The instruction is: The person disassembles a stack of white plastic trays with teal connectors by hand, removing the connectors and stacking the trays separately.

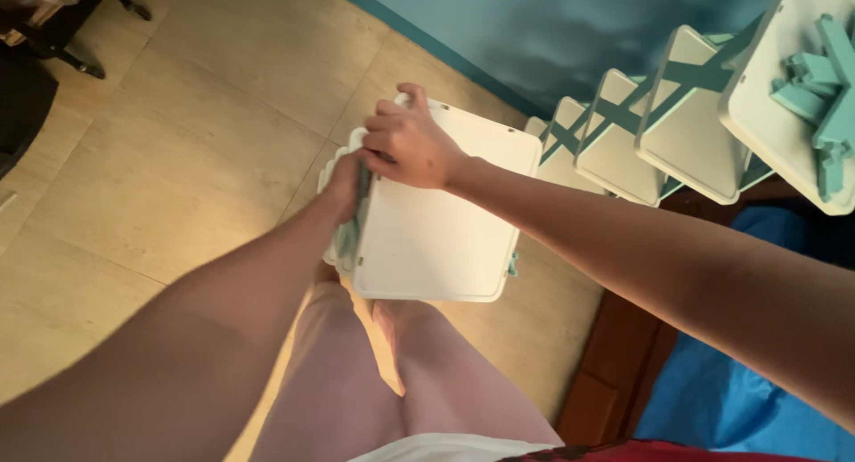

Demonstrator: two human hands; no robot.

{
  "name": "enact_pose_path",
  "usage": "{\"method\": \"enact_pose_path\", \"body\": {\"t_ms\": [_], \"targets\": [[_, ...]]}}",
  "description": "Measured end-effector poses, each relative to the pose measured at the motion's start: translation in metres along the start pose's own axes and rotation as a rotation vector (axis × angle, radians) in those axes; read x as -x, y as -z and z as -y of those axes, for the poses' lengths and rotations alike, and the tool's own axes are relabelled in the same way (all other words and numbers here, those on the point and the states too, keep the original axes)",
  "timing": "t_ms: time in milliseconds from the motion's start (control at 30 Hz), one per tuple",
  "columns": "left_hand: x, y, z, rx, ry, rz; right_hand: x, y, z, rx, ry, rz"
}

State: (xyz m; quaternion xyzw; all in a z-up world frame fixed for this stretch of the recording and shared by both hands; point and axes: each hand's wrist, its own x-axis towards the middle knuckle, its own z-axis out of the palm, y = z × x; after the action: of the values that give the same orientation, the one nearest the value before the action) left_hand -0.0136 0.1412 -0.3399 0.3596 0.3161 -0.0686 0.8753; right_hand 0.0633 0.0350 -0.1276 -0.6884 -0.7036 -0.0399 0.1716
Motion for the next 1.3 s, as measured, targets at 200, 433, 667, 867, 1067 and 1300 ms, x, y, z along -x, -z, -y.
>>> {"method": "enact_pose_path", "body": {"t_ms": [200, 433, 667, 867, 1067, 1300], "targets": [[0.036, 0.009, -0.05, -0.016, 0.027, 0.005, 0.031, 0.013, 0.083, -0.335, -1.015, -0.276], [0.051, -0.002, -0.068, 0.159, -0.039, 0.108, 0.115, -0.029, 0.176, -2.646, -1.881, -0.652], [0.048, -0.031, -0.068, 0.23, -0.216, 0.145, 0.104, -0.032, 0.11, -2.173, -1.51, -1.033], [0.041, -0.027, -0.077, 0.543, -0.237, 0.194, 0.094, -0.012, 0.094, -1.693, -1.295, -0.941], [0.011, 0.005, -0.055, 0.274, -0.315, 0.085, 0.1, -0.042, 0.078, -1.776, -1.381, -0.987], [0.024, 0.014, 0.009, 0.355, 0.174, -0.174, 0.138, -0.084, 0.068, -1.95, -1.427, -0.906]]}}
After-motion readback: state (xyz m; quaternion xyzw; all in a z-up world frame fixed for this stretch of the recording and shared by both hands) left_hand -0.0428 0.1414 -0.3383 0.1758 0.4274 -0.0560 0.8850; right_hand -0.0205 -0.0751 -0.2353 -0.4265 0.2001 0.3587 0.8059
